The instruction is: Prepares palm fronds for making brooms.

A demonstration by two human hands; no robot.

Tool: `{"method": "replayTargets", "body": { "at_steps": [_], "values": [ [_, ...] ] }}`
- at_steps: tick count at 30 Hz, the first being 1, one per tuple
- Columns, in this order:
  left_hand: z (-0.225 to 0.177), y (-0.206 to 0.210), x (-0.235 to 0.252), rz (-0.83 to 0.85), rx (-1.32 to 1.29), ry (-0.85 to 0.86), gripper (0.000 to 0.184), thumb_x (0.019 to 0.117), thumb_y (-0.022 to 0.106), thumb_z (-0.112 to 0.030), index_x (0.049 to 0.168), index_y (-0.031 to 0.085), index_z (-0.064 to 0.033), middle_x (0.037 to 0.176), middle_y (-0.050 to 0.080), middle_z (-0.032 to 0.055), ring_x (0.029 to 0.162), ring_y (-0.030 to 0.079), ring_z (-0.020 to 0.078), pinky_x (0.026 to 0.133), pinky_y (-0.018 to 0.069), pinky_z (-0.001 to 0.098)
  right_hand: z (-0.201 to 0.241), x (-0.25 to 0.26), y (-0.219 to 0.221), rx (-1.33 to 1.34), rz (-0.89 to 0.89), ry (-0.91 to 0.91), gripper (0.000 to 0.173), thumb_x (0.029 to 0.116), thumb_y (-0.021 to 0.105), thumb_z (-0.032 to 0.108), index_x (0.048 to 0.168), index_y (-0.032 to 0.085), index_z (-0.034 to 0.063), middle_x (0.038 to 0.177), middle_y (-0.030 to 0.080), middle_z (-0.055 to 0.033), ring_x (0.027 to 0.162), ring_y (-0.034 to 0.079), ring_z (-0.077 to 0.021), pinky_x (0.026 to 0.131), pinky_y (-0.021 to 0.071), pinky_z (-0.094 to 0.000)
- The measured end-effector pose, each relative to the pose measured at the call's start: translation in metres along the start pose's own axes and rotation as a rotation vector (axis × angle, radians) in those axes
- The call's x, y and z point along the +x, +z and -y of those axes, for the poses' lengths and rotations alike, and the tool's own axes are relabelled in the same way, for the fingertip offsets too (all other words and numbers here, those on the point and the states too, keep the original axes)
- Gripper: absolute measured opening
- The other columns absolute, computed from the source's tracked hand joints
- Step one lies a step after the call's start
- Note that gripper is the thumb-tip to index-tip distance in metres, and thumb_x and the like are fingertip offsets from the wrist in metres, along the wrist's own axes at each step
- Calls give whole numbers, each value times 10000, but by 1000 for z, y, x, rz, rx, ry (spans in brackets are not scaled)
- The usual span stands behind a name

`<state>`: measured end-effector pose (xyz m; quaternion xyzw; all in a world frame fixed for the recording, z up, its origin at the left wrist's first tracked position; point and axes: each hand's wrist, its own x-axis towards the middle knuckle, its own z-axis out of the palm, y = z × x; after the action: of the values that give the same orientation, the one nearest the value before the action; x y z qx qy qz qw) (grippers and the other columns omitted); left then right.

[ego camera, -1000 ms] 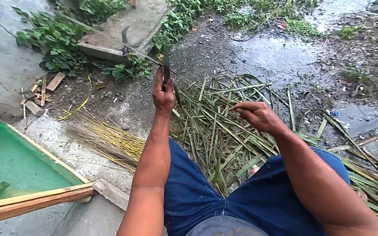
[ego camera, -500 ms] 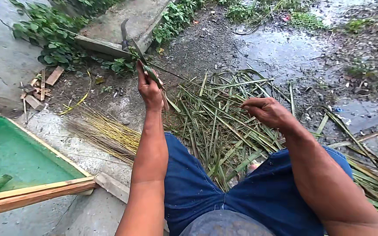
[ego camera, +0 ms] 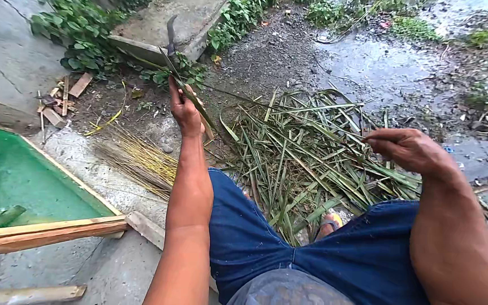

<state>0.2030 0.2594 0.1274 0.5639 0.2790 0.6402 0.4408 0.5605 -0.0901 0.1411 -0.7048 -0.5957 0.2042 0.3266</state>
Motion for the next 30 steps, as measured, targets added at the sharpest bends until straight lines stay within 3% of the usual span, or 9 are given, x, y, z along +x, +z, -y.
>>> {"method": "replayTargets", "body": {
  "at_steps": [4,8,11,15,18,21,23,27,30],
  "values": [
    [5,-4,0,38,99,33,567,1063,425,-118,1596,252,-33,1037,577,10,733,591,87,641,548,266,-3,-12,-12,-13,-30,-14,239,1017,526,147,1062,752,84,721,639,21,532,522,-49,505,472,-270],
    [-1,-10,7,-39,21,-104,534,1106,380,-176,1612,220,-114,938,573,5,605,571,100,507,531,257,-13,-29,-29,-34,-83,56,246,1022,528,172,1088,750,89,740,647,1,550,516,-78,530,465,-320],
    [3,-19,17,-138,-49,-174,400,1114,412,-231,1505,367,-160,819,556,-20,551,559,96,466,524,254,-35,-40,-43,-31,-151,139,268,1020,531,263,1104,746,127,718,619,17,526,497,-72,506,453,-307],
    [18,-31,18,-177,247,-367,516,1105,451,-368,1589,333,-236,1054,558,61,665,548,109,545,509,290,-63,-49,-54,-48,-272,219,261,1040,543,255,1123,719,81,820,657,-59,596,557,-140,599,516,-412],
    [26,-31,7,357,847,-484,534,1087,479,-310,1552,400,-60,1190,616,289,861,637,359,782,536,555,-44,-41,-45,-84,-314,256,275,1060,499,186,1157,711,40,959,659,-139,688,581,-219,670,515,-496],
    [34,5,-9,966,1103,-473,410,1060,567,-282,1403,595,-61,1213,653,307,1141,623,496,979,436,730,-21,-19,-32,-53,-282,336,279,1074,502,149,1237,688,18,992,692,-204,750,636,-276,745,540,-535],
    [27,30,-23,950,1011,-410,424,1059,567,-299,1413,575,-64,1193,663,275,1086,651,443,950,478,678,-15,-6,-22,-30,-251,340,272,1070,505,135,1247,684,29,936,677,-180,716,603,-244,722,522,-507],
    [-9,77,-58,651,396,-423,483,1037,593,-179,1478,448,-42,1080,643,115,684,612,133,567,538,300,-2,16,1,-7,-159,253,252,1059,527,113,1224,704,43,905,679,-143,694,595,-217,706,524,-483],
    [-16,94,-73,643,196,-407,455,1048,570,-191,1457,451,-29,932,664,60,627,589,88,532,509,242,8,28,19,43,-100,163,224,1050,546,108,1183,721,62,915,688,-95,668,583,-151,669,526,-414]
  ]
}}
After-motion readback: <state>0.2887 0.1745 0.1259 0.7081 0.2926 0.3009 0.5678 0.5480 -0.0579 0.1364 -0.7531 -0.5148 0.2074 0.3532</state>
